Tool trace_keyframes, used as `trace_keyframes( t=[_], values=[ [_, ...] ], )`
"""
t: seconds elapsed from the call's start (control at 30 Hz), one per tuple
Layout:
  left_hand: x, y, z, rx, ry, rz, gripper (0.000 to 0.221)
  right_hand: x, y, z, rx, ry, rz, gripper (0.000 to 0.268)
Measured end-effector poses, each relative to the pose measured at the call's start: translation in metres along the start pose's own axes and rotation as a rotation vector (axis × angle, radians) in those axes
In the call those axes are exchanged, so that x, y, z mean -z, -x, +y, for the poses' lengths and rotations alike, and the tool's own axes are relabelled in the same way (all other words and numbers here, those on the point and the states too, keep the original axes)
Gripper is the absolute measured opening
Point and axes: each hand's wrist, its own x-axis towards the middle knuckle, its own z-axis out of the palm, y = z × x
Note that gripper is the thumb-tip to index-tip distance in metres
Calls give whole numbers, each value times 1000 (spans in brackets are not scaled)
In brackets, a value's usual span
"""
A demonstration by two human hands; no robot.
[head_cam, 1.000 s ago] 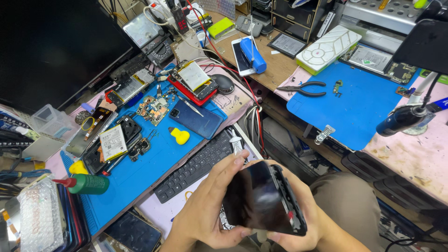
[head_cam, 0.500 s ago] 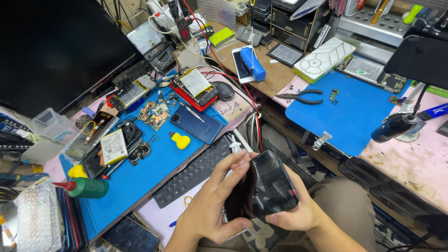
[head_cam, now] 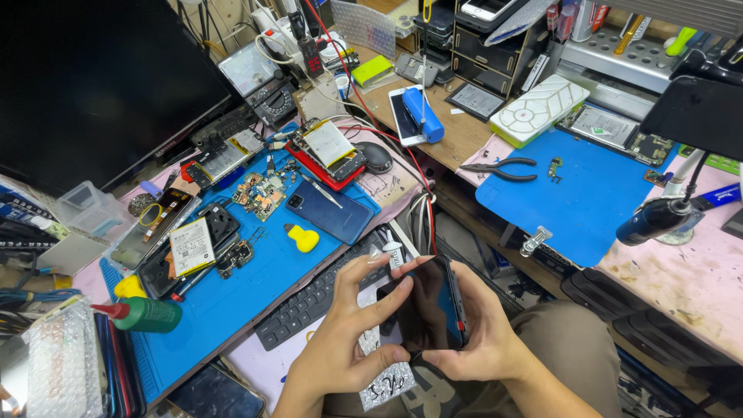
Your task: The person handles mobile phone components, including the screen and frame, using a heat gun to loosen adhesive.
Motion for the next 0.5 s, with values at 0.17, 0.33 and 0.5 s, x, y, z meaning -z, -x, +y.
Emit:
trace_keyframes(
  t=[0.17, 0.33, 0.5],
  values=[
    [1, -1, 5, 13, -10, 21, 70, -5, -3, -1, 71, -11, -30, 93],
    [11, -5, 15, 38, -53, -20, 73, -7, -4, -5, 60, -28, -48, 92],
    [19, -11, 34, 24, -99, -45, 72, -1, -8, -3, -48, -118, -32, 86]
  ],
)
